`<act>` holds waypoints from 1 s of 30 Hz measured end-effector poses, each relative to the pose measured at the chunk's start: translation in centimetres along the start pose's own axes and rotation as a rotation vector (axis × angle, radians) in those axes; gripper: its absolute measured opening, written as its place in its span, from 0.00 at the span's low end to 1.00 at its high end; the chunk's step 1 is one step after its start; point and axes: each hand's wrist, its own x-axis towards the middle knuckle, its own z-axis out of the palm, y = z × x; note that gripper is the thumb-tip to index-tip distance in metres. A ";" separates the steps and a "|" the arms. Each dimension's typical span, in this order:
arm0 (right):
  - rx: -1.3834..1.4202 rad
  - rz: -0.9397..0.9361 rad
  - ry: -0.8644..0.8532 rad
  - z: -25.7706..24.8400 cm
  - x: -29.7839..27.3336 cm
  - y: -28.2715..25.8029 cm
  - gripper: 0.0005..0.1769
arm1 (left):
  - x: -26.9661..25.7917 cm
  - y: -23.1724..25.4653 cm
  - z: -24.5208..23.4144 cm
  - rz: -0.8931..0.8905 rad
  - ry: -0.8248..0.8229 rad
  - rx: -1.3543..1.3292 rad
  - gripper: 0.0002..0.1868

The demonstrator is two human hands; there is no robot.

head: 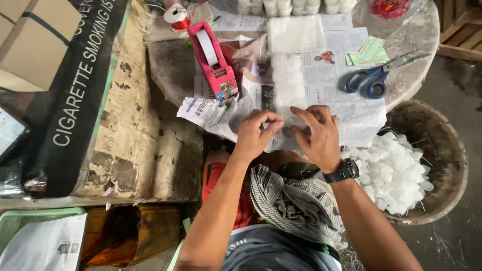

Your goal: Grouping small white candles, placing them into plastic sleeves, and trimming the excess with scissors.

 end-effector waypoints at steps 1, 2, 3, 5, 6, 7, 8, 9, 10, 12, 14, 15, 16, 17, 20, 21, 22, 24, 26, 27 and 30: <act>-0.002 0.007 -0.001 0.0 0.1 0.2 0.24 | 0.3 -0.4 0.3 -0.003 -0.006 -0.003 0.04; 0.001 0.005 -0.001 0.2 0.1 0.3 0.24 | 0.5 -0.7 0.4 0.039 -0.012 -0.032 0.03; 0.004 0.004 0.000 0.3 0.0 0.4 0.23 | 0.6 -1.1 0.6 0.081 -0.019 -0.061 0.03; 0.009 0.017 -0.009 0.1 0.0 0.3 0.23 | 0.4 -1.6 0.8 0.086 -0.021 -0.071 0.03; 0.017 0.024 -0.014 0.1 0.1 0.2 0.23 | 0.4 -1.8 0.8 0.095 -0.018 -0.077 0.03; 0.016 0.028 -0.013 0.0 0.0 0.2 0.23 | 0.4 -1.5 0.8 0.095 -0.023 -0.078 0.03; 0.024 0.030 -0.015 -0.1 0.1 0.1 0.23 | 0.5 -1.2 0.6 0.066 -0.033 -0.067 0.03; 0.032 0.032 -0.016 -0.2 0.1 0.1 0.23 | 0.5 -0.9 0.5 0.037 -0.043 -0.055 0.03; 0.033 0.033 -0.018 -0.3 0.0 0.1 0.23 | 0.5 -1.0 0.5 0.035 -0.044 -0.055 0.03; 0.038 0.037 -0.022 -0.3 0.1 0.1 0.23 | 0.6 -1.1 0.5 -0.005 -0.070 -0.027 0.04; 0.040 0.038 -0.019 -0.3 0.1 0.0 0.23 | 0.7 -1.4 0.7 -0.031 -0.044 -0.017 0.04; 0.041 0.040 -0.017 -0.3 0.1 0.0 0.23 | 0.8 -1.5 0.8 -0.057 -0.018 -0.008 0.04; 0.042 0.038 -0.015 -0.3 0.1 0.0 0.23 | 0.9 -1.5 0.8 -0.056 -0.017 -0.007 0.04; 0.045 0.039 -0.014 -0.3 0.1 0.0 0.23 | 0.9 -1.6 0.9 -0.065 -0.009 -0.008 0.04; 0.046 0.040 -0.013 0.1 0.0 0.2 0.23 | 1.0 -1.7 0.8 -0.059 -0.011 0.008 0.04; 0.042 0.039 -0.015 0.3 -0.1 0.4 0.24 | 1.0 -1.8 0.8 -0.044 -0.020 0.024 0.04; 0.044 0.041 -0.015 0.2 0.1 0.0 0.24 | 0.9 -1.6 0.7 -0.044 -0.022 0.026 0.04; 0.040 0.041 0.004 0.1 0.4 -0.7 0.26 | 0.9 -1.4 0.5 -0.015 -0.044 0.042 0.06; 0.007 0.048 0.020 0.8 0.2 -0.2 0.25 | 0.8 -1.4 0.5 0.019 -0.049 0.068 0.07; -0.026 0.053 0.035 1.3 0.1 -0.1 0.24 | 0.7 -1.4 0.4 0.052 -0.052 0.093 0.08; -0.024 0.040 0.018 1.0 0.3 0.2 0.25 | 0.6 -1.8 0.5 0.161 -0.049 0.207 0.10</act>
